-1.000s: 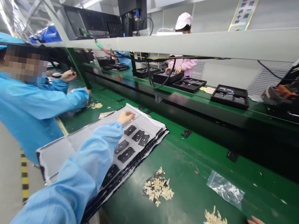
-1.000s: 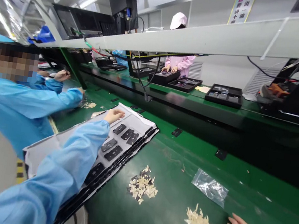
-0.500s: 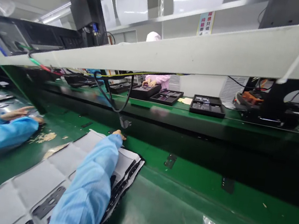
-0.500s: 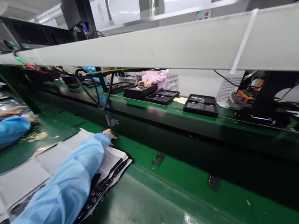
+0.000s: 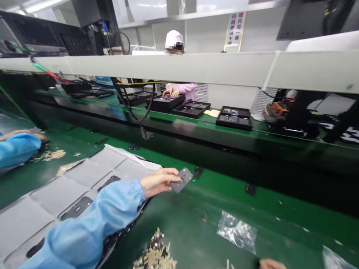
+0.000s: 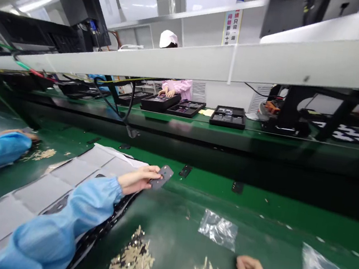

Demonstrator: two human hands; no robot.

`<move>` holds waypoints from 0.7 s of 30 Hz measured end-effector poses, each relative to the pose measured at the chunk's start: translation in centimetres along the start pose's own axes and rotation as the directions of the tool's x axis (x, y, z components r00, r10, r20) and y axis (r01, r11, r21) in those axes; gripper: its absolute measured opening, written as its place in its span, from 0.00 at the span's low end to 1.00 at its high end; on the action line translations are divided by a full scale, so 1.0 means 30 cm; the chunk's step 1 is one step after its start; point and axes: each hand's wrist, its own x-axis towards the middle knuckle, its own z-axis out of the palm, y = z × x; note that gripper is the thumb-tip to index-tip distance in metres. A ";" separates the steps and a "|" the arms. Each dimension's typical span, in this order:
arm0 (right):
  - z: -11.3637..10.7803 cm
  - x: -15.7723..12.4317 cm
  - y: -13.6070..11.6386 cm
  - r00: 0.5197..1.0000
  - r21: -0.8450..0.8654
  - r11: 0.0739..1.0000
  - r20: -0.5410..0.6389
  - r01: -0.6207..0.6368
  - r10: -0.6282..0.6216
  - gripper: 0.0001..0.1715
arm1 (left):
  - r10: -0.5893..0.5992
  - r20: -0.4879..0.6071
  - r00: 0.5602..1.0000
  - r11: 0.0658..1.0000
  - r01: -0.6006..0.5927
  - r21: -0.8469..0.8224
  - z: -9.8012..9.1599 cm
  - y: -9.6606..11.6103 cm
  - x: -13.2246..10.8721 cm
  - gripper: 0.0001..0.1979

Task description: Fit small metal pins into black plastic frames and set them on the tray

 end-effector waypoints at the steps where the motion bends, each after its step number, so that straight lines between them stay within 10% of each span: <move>1: -0.001 0.000 -0.012 1.000 0.024 1.000 0.011 0.009 -0.010 0.20 | -0.019 0.056 0.998 0.999 0.021 -0.030 0.066 -0.005 -0.058 0.12; 5: -0.006 -0.015 -0.047 0.998 0.147 0.989 0.049 0.027 -0.034 0.17 | -0.078 0.196 0.978 0.988 0.101 -0.112 0.258 -0.037 -0.221 0.11; 8: -0.018 -0.032 -0.062 0.998 0.205 0.979 0.060 0.017 -0.030 0.16 | -0.057 0.045 0.997 0.998 0.058 -0.017 0.300 -0.066 -0.222 0.11; 15: -0.022 -0.030 -0.030 0.995 0.178 0.984 0.088 0.024 -0.040 0.15 | -0.014 -0.436 0.900 0.947 0.152 0.283 0.096 -0.008 0.101 0.15; 21: -0.007 -0.002 0.012 0.995 0.087 0.996 0.103 -0.010 0.001 0.17 | 0.029 -0.584 0.811 0.793 0.337 0.507 -0.075 0.014 0.361 0.16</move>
